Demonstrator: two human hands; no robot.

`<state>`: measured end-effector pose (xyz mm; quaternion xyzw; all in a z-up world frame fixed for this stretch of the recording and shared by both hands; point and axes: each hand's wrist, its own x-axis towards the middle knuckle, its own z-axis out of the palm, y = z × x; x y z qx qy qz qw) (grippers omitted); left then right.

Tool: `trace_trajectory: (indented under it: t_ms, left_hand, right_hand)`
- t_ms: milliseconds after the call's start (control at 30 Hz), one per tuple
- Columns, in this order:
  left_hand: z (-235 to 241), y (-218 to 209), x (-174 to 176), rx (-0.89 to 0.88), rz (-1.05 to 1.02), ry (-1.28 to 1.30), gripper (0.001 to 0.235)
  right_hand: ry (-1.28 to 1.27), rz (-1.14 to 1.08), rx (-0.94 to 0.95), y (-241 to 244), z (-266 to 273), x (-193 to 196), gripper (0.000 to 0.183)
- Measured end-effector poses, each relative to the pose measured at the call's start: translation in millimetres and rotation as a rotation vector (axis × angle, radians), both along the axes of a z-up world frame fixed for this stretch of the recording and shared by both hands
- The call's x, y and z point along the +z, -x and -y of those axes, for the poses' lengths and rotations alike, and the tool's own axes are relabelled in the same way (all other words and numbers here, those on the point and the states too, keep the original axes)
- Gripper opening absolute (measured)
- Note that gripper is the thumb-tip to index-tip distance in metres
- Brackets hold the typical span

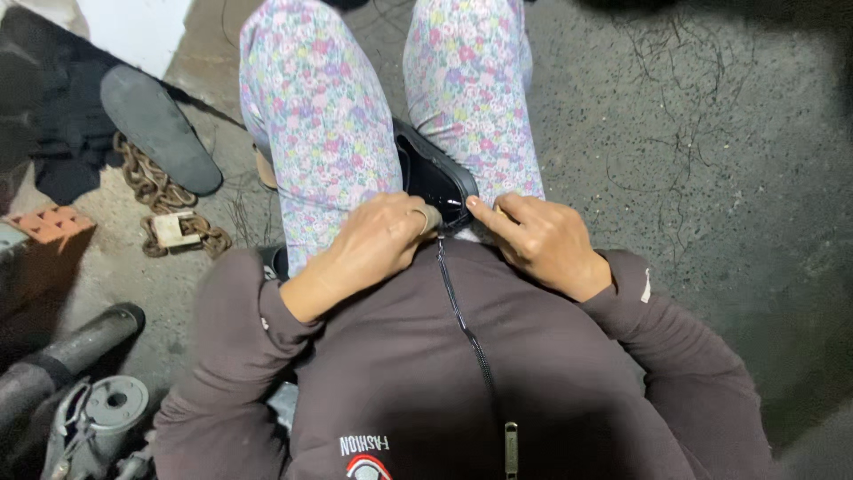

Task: The person sits on the floor and sews a black shoe using a needle and thread. They repeatedly push the needle through the shoe's sole and pull the thread tight to secure the stitching.

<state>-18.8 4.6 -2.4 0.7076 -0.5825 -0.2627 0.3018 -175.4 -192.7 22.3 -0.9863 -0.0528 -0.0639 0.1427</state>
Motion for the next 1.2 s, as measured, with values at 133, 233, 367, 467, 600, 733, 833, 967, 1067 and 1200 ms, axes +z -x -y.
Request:
trace_trajectory:
  t_ms: [133,233,367,467,600,733,833,967,1067,1200]
  left_hand:
    - [10,-11,27,-0.004,-0.343,0.011,0.015]
    - [13,-13,35,0.068,-0.595,0.193,0.011]
    - [17,-1,25,0.099,-0.925,0.304,0.014]
    - [15,10,-4,0.210,-0.641,0.321,0.014]
    - [19,12,1,0.332,-0.273,0.215,0.016]
    - [14,20,-8,0.324,-0.351,0.141,0.039]
    - [13,15,5,0.291,-0.499,0.109,0.039]
    - [14,8,17,0.427,-0.566,0.105,0.032]
    - [15,9,4,0.485,-0.531,0.064,0.033]
    - [20,14,-7,0.421,-0.651,0.008,0.042]
  right_hand:
    - [-0.017,0.009,-0.014,-1,0,3,0.030]
    - [-0.023,0.019,-0.028,-1,2,3,0.031]
    - [-0.049,0.022,-0.007,-3,2,3,0.029]
    - [-0.038,0.016,-0.013,-2,-1,3,0.031]
    - [-0.015,0.021,-0.031,1,-3,-1,0.032]
    - [-0.015,0.046,-0.031,-1,-4,-2,0.033]
    - [-0.069,0.028,-0.029,-5,-2,2,0.032]
    - [-0.056,-0.059,0.005,-9,0,16,0.034]
    - [-0.017,-0.055,0.017,-7,0,14,0.031]
    - [-0.030,-0.019,0.012,-5,2,3,0.030]
